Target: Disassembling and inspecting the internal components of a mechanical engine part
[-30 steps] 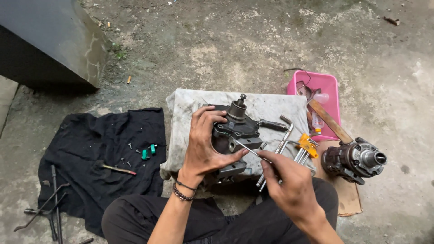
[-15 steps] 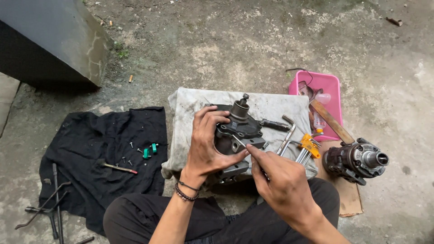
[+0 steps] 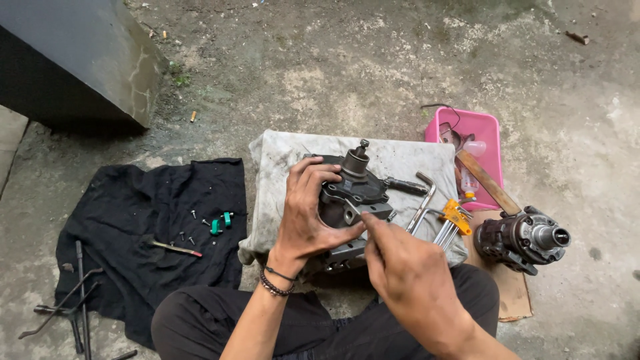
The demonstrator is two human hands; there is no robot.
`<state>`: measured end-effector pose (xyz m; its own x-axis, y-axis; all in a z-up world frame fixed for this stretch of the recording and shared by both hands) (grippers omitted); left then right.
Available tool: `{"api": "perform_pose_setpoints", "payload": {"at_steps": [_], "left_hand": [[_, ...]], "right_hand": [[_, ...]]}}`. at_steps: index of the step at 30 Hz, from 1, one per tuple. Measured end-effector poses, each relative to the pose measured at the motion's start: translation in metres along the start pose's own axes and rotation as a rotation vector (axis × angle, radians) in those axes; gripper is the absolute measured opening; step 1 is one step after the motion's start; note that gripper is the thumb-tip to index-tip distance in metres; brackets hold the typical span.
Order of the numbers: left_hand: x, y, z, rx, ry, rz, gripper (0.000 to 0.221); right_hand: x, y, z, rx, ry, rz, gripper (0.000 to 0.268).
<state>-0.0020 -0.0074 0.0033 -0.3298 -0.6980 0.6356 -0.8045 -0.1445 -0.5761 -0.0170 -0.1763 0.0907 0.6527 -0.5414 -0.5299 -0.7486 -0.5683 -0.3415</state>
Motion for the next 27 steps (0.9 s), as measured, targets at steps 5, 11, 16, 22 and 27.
{"api": "perform_pose_setpoints", "payload": {"at_steps": [5, 11, 16, 22, 27], "left_hand": [[0.001, 0.000, 0.000, 0.009, 0.012, -0.023, 0.061], [-0.002, 0.002, 0.001, 0.006, 0.019, -0.018, 0.063], [-0.004, 0.004, 0.003, 0.005, 0.029, -0.016, 0.065], [-0.005, 0.004, 0.002, -0.008, 0.035, -0.031, 0.063], [-0.007, 0.009, 0.002, -0.012, 0.060, -0.031, 0.069]], "right_hand": [[-0.001, -0.002, 0.002, 0.017, -0.064, 0.094, 0.035], [-0.005, -0.001, 0.008, 0.008, 0.025, 0.171, 0.032], [-0.012, -0.004, 0.007, -0.020, 0.061, 0.215, 0.032], [-0.013, -0.008, 0.008, -0.098, 0.153, 0.235, 0.034], [-0.020, -0.016, 0.003, -0.215, 0.247, 0.360, 0.016]]}}
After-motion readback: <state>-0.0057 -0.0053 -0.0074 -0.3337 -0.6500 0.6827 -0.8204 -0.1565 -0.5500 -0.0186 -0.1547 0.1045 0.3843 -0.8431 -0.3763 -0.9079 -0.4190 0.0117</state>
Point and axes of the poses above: each hand's wrist, its own y-axis away from the middle knuckle, its own z-axis out of the palm, x = y × z, the point moved 1 cm from there along -y, towards the middle knuckle, and after that the axes turned 9 degrees about -y, right-handed, at the moved point
